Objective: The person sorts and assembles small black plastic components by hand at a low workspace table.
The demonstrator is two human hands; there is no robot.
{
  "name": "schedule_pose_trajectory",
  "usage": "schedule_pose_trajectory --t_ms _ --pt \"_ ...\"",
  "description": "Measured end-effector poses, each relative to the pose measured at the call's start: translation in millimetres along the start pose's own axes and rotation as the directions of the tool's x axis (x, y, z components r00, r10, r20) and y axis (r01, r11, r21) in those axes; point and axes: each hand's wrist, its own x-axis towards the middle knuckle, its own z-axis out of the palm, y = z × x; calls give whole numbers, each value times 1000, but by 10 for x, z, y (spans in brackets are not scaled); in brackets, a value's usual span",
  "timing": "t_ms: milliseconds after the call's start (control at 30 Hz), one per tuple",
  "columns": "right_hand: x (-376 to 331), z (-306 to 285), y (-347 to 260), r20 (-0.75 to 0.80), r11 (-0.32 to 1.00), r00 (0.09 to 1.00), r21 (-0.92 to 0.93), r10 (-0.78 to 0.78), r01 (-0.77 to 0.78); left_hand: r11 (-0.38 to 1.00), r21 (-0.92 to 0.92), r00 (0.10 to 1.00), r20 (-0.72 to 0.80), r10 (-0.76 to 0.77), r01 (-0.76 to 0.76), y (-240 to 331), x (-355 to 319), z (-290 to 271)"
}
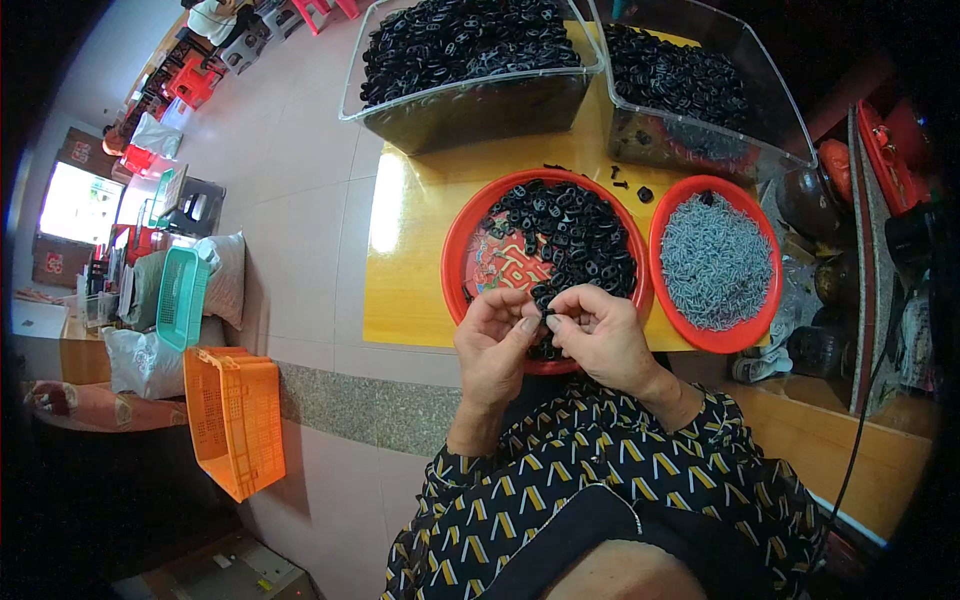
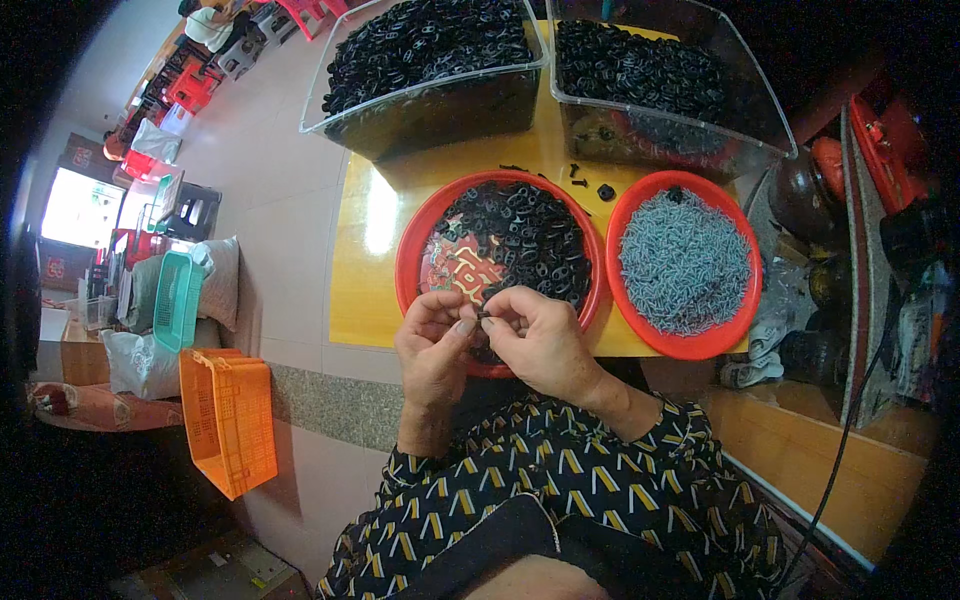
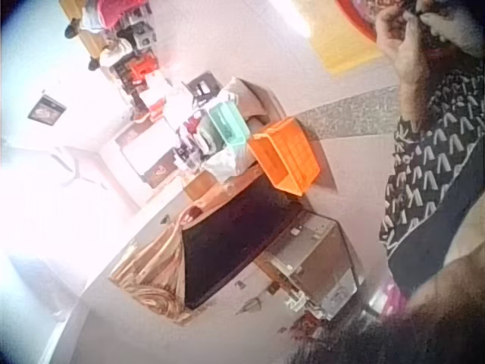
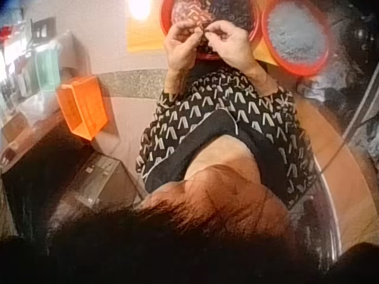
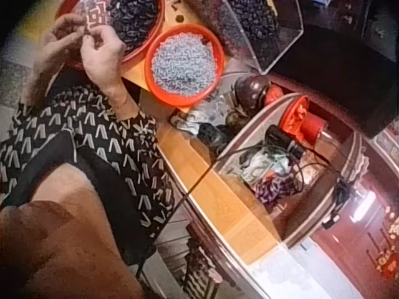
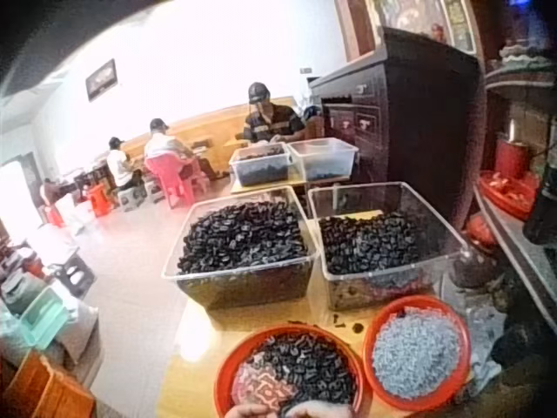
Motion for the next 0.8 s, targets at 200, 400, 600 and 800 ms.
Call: schedule_pose_trajectory --t_ms 200,400,600,800 --pt "-1 -28 42 16 978 991 -158 -133 133 980 185 997 -1 71 -70 46 -25 36" --pt "-11 -61 -10 29 921 963 -287 -267 264 868 463 984 107 145 -178 96 -27 23" --pt "-14 -114 -17 46 986 993 -126 -109 114 861 482 984 143 104 -161 70 -2 54" --pt "19 -145 -75 32 994 999 109 28 -31 929 367 998 43 38 -51 19 33 134"
